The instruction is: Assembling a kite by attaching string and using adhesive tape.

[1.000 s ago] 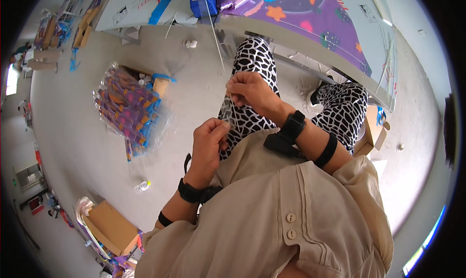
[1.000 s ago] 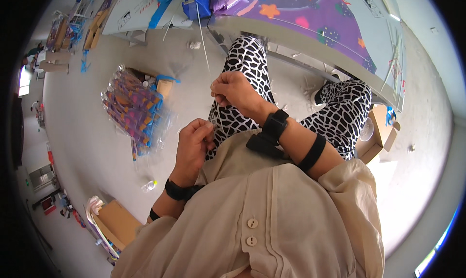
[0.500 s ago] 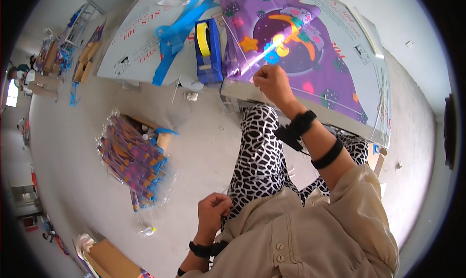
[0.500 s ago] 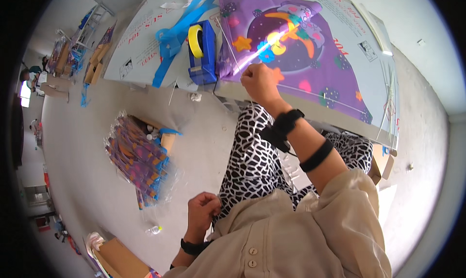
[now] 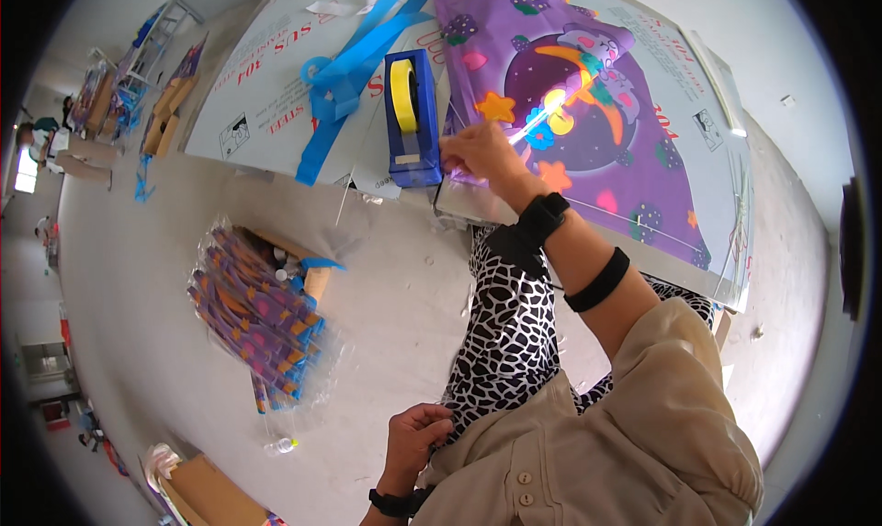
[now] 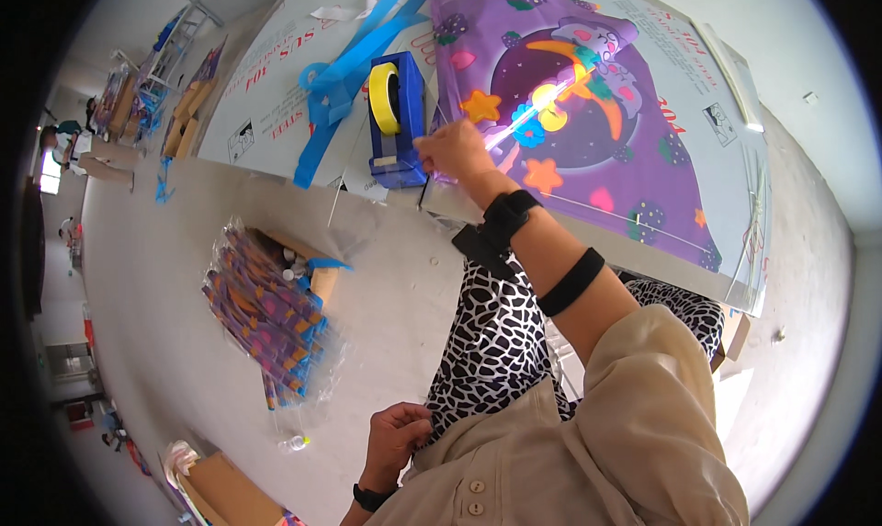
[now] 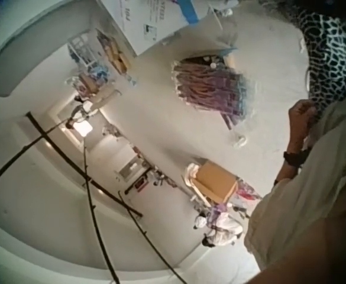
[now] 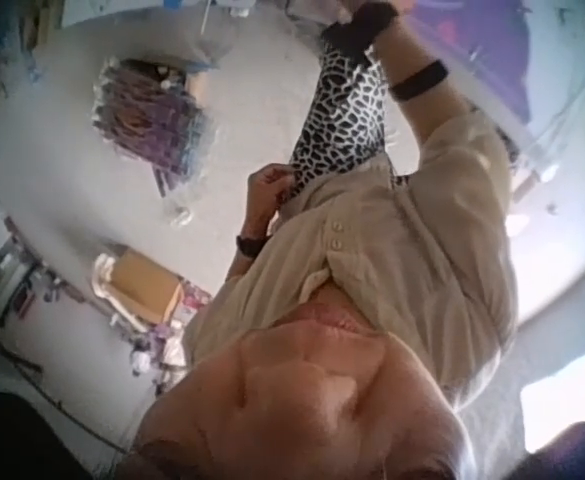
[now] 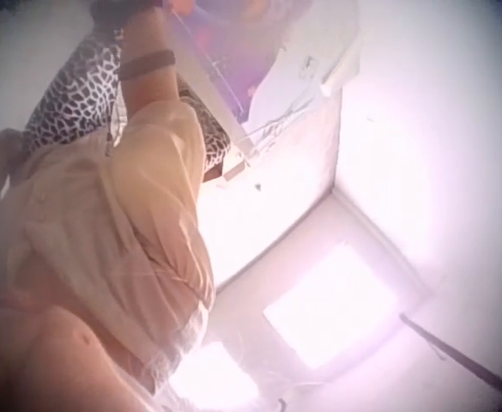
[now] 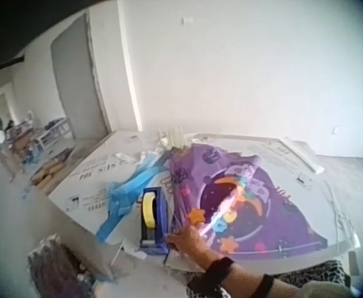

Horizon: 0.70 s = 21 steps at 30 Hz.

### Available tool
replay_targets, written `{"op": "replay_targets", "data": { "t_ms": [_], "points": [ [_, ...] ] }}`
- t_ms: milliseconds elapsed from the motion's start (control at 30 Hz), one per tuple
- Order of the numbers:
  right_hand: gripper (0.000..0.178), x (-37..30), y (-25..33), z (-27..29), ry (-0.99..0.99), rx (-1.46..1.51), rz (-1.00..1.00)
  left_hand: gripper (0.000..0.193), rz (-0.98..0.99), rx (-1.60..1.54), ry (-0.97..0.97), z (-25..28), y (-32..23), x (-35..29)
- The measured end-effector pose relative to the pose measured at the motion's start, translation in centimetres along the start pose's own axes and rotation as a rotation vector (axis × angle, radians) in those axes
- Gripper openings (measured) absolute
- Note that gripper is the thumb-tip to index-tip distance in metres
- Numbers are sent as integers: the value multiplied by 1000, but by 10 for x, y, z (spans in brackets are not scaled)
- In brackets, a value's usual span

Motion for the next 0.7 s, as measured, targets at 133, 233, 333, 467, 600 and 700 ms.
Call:
{"op": "replay_targets", "data": {
  "t_ms": [133, 233, 333, 467, 600, 700],
  "points": [
    [20, -24, 0, -29, 109, 519, -414, 16, -35, 18, 79, -2, -2, 0],
    [17, -27, -4, -41, -8, 571, -374, 13, -58, 1, 108, -2, -3, -2],
    [14, -32, 3, -43, -87, 610, -419, 12, -79, 35, 100, 5, -8, -3],
    [12, -44, 11, -48, -89, 729, -432, 13, -92, 173, 87, 22, -6, -4],
    [13, -66, 7, -56, -116, 821, -393, 14, -71, 176, 30, 48, 14, -1],
    [14, -75, -13, -59, -153, 871, -416, 14, -19, 163, 21, 56, 28, 0]
  ]
}}
Point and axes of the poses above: each hand's wrist, its own x-axis towards the middle knuckle, its own z-axis out of the back of the hand, y = z × x, the point moved 3 cm from there along x, towards the middle knuckle, and after that the axes turned 13 degrees about x, right-handed, at the moved point
